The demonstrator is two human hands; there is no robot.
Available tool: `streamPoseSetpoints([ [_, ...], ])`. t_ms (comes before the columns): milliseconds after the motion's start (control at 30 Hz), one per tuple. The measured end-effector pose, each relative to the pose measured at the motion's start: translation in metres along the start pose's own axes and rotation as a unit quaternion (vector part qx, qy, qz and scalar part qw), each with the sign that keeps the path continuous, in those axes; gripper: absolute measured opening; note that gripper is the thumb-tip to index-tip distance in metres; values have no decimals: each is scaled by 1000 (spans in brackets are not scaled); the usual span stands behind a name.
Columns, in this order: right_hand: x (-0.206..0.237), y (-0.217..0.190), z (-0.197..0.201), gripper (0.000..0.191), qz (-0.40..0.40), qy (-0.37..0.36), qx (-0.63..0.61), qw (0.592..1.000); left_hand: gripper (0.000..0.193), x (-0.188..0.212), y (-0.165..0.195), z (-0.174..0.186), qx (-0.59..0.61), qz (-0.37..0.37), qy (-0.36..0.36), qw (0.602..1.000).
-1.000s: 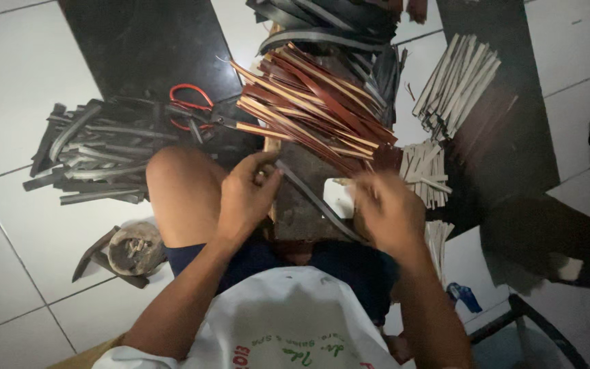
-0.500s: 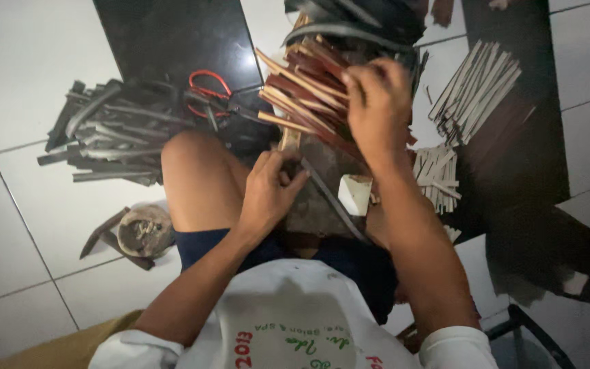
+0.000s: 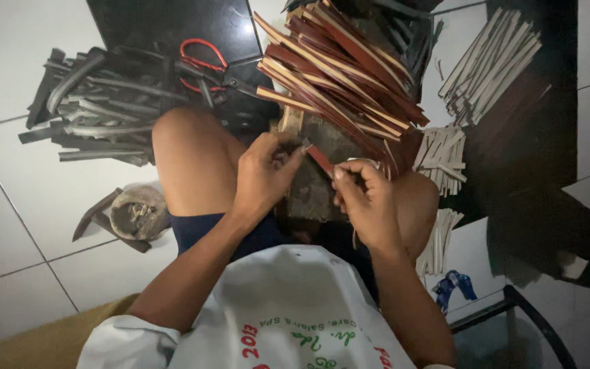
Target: The person sits on the floor and repeatedly peels thin strips from reddish-brown material pieces using a fixed blade. The person handles the pieces one at a time, peels the strips, and places the finished pieces into a pile.
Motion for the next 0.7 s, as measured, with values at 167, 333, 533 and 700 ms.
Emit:
streamPoseSetpoints([
  [167,-10,22,1,19,-11,5,24,1000,16,-2,-3,1,10,21,-10,1000],
  [333,-17,23,-3,20,-36,8,35,999,16,-5,-3,2,16,18,-19,1000],
  [533,-21,21,-4,22,-41,8,49,998,15,-9,0,2,12,11,-22,1000],
  [700,-22,19,-6,22,-46,16,62,997,22,-11,1,0,-21,31,-14,999],
])
Point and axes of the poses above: each hand's wrist, its own x-axis away from the middle knuckle, its own z-axis out of the back of the hand, y = z × x, the point moved 4 cm from there along -x, towards the middle knuckle
